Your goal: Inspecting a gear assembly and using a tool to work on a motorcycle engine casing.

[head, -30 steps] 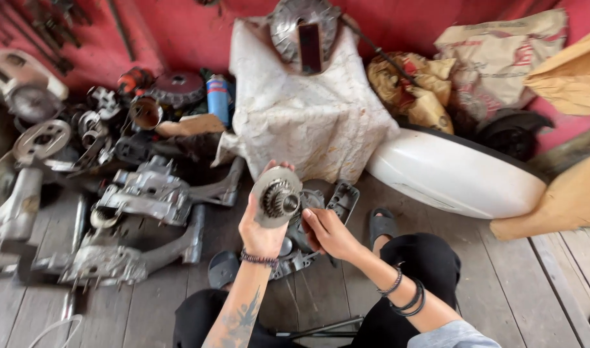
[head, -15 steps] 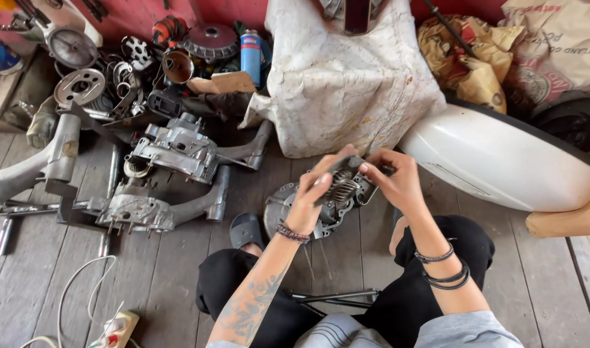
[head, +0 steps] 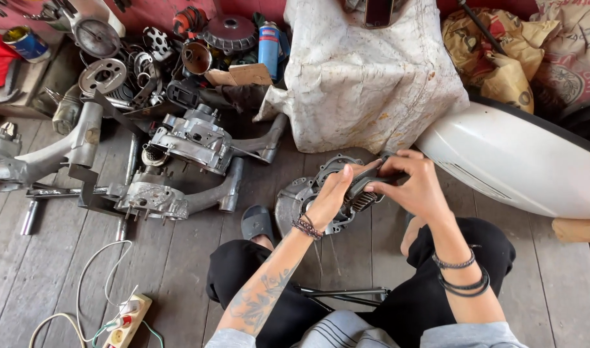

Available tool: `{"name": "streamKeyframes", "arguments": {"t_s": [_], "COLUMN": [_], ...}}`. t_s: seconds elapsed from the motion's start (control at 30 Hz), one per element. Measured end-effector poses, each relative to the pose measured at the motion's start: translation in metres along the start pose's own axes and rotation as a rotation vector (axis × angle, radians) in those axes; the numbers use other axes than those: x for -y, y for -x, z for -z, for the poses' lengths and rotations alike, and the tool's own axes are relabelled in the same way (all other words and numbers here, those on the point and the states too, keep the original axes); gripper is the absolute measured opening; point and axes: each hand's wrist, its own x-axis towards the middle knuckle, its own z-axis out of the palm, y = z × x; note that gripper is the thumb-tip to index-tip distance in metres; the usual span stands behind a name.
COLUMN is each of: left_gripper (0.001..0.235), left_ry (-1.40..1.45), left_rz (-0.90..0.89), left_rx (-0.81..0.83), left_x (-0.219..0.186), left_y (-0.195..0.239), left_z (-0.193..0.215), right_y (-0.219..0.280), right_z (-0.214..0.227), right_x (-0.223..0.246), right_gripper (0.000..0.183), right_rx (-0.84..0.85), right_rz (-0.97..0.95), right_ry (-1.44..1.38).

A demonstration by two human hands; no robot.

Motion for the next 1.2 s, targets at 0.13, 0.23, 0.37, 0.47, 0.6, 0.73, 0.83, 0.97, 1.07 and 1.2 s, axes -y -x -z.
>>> {"name": "streamKeyframes", "arguments": {"t_s": [0.13,0.23,0.37,0.47,0.6,0.73,0.83,0.97,1.07,1.2], "left_gripper": [0.085,0.081,0.087,0.094,0.085,0.088,0.089,0.088,0.087,0.098], "left_ry": [-0.021,0.002,0.065,0.072,0.073,0.047,0.093,0.445,0.865,1.263], "left_rz": [0.089,0.031,0.053,0.039,-0.002,0.217,0.179,0.268,0.388,0.189], "left_rx": [-0.015,0.020,0.032,0.023,0.040,-0.094,0.034,-0.008,-0.180,-0.080], "left_x": [-0.007,-0.004,0.016,0.015,0.002,0.107,0.041,-0.002,-0.008,0.004], "left_y": [-0.002,-0.002,-0.002,0.000,0.003,0.009,0.001,-0.001,-0.005,-0.010], "left_z": [0.001,0.003,0.004,0.008,0.000,0.037,0.014,-0.011,-0.010,0.013], "right_y": [-0.004,0.001,0.002,-0.004,0.003,0.001,-0.001,0.000,0.004,0.009], "right_z": [0.008,0.000,-0.003,0.007,-0.001,-0.003,-0.006,0.006,0.002,-0.006], "right_x": [-0.036,-0.011,-0.008,-0.015,0.000,-0.002,-0.045,-0.006,-0.004,0.000], "right_gripper": [0.031,0.038,0.040,0.034,0.033,0.031,0.031,0.017,0.016,0.015], "right_rx": [-0.066,-0.096,-0.108,-0.179,-0.184,-0.199,-0.301,-0.266,-0.285,-0.253], "right_rz": [-0.012,0.045,0.069,0.066,0.055,0.043,-0.037,-0.111,-0.059,0.003], "right_ry": [0.046,0.082,0.040,0.110,0.041,0.010,0.158,-0.139,-0.150,-0.262]}}
